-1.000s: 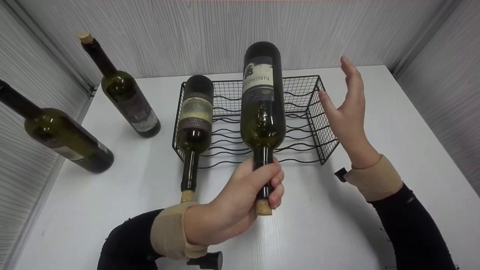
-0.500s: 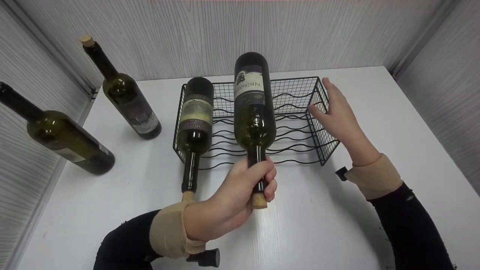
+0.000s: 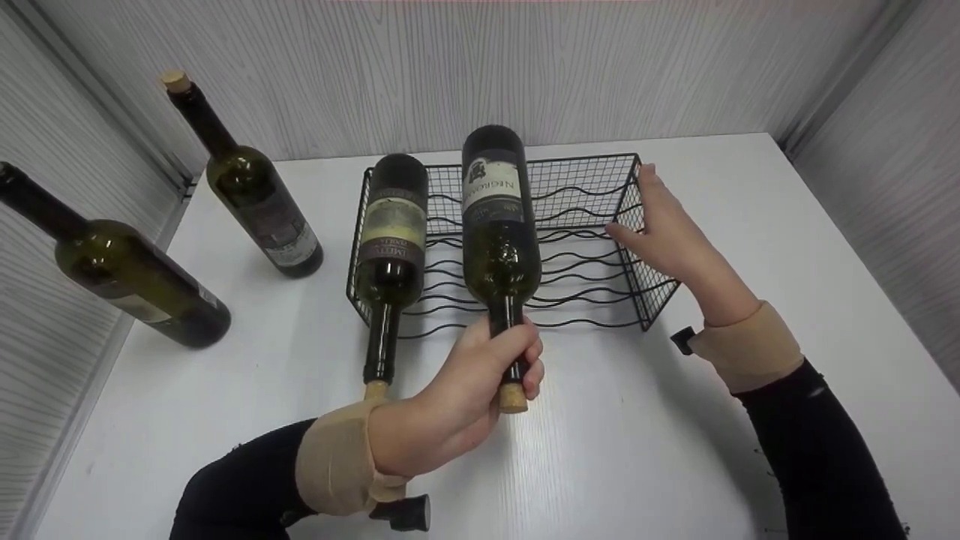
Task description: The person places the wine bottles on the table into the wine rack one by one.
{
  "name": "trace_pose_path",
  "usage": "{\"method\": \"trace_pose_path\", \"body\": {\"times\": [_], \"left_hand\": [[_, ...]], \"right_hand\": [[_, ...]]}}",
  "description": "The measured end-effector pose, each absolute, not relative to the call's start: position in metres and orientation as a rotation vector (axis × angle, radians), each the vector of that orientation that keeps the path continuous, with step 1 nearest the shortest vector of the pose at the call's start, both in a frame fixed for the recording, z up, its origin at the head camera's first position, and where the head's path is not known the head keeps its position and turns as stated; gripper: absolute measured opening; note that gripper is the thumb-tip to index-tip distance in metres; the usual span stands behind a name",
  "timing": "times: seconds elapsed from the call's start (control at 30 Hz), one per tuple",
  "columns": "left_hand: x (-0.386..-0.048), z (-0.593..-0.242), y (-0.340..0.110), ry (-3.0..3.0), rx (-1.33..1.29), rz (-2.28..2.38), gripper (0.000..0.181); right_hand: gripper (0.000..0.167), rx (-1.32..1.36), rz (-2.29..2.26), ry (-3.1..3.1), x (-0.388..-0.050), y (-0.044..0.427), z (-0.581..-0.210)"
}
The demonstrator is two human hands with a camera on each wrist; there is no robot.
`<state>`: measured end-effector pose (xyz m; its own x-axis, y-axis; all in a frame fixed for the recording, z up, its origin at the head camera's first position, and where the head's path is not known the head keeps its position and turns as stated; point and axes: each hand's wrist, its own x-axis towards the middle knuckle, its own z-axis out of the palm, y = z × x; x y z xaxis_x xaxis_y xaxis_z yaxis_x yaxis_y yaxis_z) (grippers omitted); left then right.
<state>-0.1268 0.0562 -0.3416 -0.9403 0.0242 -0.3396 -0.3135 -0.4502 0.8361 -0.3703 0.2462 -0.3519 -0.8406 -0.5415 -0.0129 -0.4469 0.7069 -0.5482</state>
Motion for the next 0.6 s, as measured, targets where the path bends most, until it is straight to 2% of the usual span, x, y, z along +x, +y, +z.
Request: {"method": "trace_pose_path", "body": {"times": [0.23,0.43,0.6], "left_hand": [[-0.130,-0.349,0.054,1.558,-0.440,2.450,0.004],[-0.130,-0.355,0.051,1.582,-0.480,2.436,0.010],[-0.132,-0.359,0.049,1.604,-0.512,2.431,0.006]], "right_hand": [[0.096,-0.838,-0.881,2.725,-0.374,0.245,-0.354],[0.095,-0.841,-0.886,2.717,-0.374,0.244,-0.357],[0.094,-0.830,-0.882,2.721,-0.376,0.245,-0.358]]}}
